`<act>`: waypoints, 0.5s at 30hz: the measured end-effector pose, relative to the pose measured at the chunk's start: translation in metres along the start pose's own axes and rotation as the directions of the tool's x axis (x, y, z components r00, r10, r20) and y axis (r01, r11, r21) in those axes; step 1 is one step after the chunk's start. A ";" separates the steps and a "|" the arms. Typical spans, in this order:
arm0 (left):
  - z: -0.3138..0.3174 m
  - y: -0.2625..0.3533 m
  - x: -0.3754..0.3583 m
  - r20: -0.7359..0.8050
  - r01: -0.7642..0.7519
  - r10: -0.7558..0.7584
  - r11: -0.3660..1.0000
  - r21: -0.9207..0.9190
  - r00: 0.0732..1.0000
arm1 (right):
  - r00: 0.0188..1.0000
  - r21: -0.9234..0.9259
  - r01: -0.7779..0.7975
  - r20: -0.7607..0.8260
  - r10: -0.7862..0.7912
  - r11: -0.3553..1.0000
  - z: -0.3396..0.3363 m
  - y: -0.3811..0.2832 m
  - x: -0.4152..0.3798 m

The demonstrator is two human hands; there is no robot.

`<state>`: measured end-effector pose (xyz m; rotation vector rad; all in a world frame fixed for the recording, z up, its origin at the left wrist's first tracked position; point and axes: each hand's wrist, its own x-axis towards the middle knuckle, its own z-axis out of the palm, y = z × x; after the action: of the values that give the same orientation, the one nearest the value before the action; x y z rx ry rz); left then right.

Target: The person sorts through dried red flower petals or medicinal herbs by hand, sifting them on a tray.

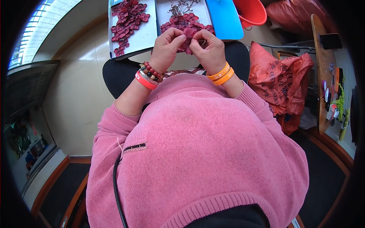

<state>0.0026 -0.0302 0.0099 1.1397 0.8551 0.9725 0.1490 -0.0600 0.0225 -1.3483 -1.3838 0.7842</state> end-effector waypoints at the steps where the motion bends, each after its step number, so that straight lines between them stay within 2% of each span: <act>1: 0.000 0.000 0.000 -0.001 -0.002 0.002 1.000 0.004 1.000 | 1.000 -0.003 0.003 0.000 -0.003 1.000 0.000 0.000 0.000; 6: 0.001 0.000 -0.001 0.009 -0.021 0.021 1.000 0.011 1.000 | 1.000 0.005 0.021 -0.001 -0.021 1.000 0.000 0.000 0.001; 9: 0.001 -0.002 0.000 0.010 -0.073 0.073 0.995 0.061 0.997 | 0.994 -0.023 0.106 -0.001 -0.106 0.994 0.002 0.006 0.002; 12: 0.002 -0.001 -0.001 0.009 -0.092 0.092 0.991 0.093 0.996 | 0.996 -0.032 0.090 0.002 -0.090 0.995 0.002 0.004 0.002; 15: 0.009 0.002 -0.005 -0.008 -0.192 0.202 0.943 0.273 0.979 | 0.997 -0.005 0.083 -0.006 -0.083 0.997 0.003 0.008 0.002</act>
<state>0.0090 -0.0374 0.0140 1.4687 0.9360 1.0644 0.1487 -0.0564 0.0147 -1.2876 -1.4287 0.7213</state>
